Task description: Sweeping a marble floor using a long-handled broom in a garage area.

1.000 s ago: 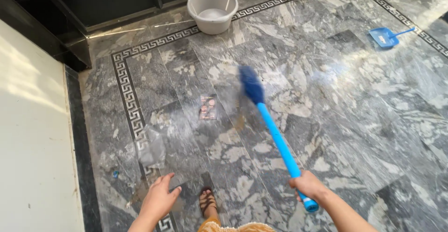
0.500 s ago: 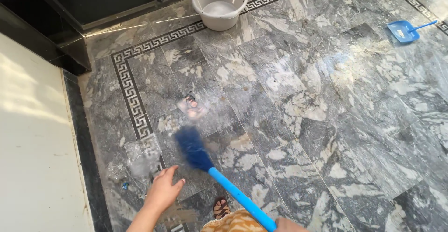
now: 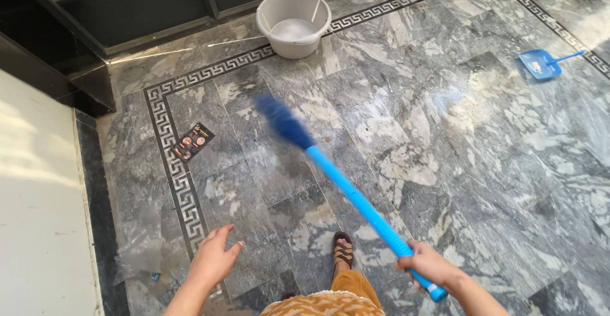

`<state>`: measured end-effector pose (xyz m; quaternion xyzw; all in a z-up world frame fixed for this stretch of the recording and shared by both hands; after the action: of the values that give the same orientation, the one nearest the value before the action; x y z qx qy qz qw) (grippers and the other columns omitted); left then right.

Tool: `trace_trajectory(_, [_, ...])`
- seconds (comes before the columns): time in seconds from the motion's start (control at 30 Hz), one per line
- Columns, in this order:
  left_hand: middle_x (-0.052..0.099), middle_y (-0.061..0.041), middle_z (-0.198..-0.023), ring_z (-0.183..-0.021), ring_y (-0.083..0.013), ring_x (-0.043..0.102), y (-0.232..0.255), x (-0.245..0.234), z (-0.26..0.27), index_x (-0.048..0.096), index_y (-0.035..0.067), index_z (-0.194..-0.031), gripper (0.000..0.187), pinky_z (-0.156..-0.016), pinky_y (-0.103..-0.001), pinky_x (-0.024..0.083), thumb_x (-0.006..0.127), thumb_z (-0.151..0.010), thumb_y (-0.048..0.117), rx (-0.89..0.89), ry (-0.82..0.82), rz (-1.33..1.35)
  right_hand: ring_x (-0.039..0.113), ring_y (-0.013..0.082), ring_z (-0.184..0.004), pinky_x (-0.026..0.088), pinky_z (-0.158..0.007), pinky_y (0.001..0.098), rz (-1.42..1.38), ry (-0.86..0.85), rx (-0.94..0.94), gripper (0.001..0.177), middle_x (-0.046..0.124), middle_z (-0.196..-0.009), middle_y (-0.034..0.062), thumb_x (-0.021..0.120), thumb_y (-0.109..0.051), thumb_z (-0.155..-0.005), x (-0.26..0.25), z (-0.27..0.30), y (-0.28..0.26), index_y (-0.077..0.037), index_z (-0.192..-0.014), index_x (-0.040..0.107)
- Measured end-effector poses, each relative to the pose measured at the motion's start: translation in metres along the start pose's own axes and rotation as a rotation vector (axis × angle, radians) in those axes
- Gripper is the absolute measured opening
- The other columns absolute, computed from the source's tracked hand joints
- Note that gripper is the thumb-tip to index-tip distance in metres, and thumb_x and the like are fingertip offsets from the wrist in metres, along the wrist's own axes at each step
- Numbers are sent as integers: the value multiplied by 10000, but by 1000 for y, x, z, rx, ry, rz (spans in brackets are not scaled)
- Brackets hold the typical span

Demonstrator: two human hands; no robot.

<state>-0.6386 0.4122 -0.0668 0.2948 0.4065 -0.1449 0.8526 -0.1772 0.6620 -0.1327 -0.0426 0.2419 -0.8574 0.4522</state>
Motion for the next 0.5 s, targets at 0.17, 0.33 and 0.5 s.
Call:
trace_trajectory(0.17, [560,-88,-1465,-1365,-306,528,30,2,-19,543,169,-1426,586,-1132,-399,434,666,-889,368,-55,27,8,576,208,-483,482,-448,374,-138,117,55,318,609,-671,118,733,-131,-825,-80,-58,-17,19,-1071,598])
trace_trajectory(0.33, [558,-84,-1463,-1337,-304,561,78,7,-46,530,205,-1447,578,-1116,-405,456,645,-902,359,-174,-10,33,586,219,-516,484,-466,390,-172,181,185,245,624,-684,130,687,-148,-847,-141,-121,-5,48,-984,632])
trace_trajectory(0.5, [569,-90,-1445,-1333,-309,556,114,14,-64,519,199,-1447,583,-1106,-414,457,650,-905,367,-185,16,85,770,312,-670,599,-570,387,299,-33,197,403,779,-816,226,753,-204,-770,-122,-180,30,119,-1011,752])
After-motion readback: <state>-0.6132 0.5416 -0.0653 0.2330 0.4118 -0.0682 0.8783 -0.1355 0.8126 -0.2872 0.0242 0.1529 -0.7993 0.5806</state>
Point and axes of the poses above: each hand's wrist, its own z-axis away from the middle knuckle, its own x-axis out of the palm, y = z × x, the point moved 9 cm from there along -z, towards the middle knuckle
